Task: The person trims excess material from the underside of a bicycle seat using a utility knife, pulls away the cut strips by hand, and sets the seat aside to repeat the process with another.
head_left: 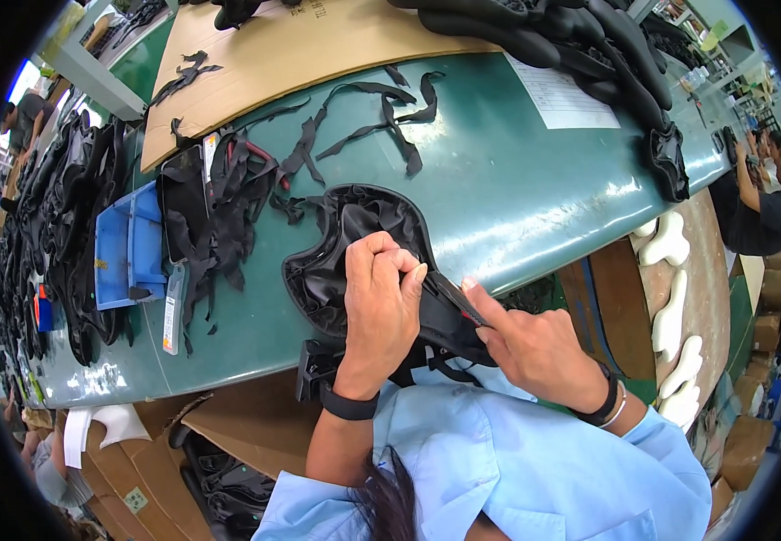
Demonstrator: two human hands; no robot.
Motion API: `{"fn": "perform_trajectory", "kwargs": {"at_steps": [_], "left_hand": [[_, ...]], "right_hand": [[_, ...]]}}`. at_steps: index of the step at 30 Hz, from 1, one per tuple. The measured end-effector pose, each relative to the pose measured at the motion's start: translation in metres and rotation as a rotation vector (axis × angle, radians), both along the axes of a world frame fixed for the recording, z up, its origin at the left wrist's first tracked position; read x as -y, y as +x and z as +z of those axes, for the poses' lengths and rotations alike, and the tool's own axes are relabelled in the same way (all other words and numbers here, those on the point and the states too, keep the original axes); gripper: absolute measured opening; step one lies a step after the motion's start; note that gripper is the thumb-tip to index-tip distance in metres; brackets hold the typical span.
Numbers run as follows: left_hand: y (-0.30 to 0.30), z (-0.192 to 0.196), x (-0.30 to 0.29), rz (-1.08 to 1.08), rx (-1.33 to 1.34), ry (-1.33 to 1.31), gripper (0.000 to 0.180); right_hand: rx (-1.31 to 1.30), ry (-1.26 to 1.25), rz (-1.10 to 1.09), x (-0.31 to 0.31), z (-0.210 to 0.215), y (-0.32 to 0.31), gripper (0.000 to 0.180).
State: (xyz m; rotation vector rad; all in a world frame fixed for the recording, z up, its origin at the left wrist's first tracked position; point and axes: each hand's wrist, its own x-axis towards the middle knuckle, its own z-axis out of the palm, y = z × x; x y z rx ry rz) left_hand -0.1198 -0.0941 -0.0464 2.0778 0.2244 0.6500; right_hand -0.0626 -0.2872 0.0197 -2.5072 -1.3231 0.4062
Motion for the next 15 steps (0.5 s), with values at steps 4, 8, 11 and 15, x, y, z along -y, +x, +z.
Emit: {"fn": "perform_trajectory", "kwargs": {"at_steps": [4,8,11,15], "left_hand": [[-0.001,-0.001,-0.004,0.002,0.011,-0.007,0.017],[0.0,0.001,-0.005,0.028,0.05,-0.069,0.014],[0.001,-0.004,-0.012,0.057,0.133,-0.333,0.012],[-0.006,0.001,-0.026,-0.038,0.491,-1.161,0.017]], "right_hand": [[0.044,-0.123,0.03,0.009,0.01,-0.005,0.068],[-0.067,-0.274,-0.033,0.024,0.033,-0.013,0.066],[-0.175,-0.227,-0.086,0.038,0.03,-0.021,0.061],[-0.192,0.197,-0.201,0.05,0.002,-0.022,0.055]]}}
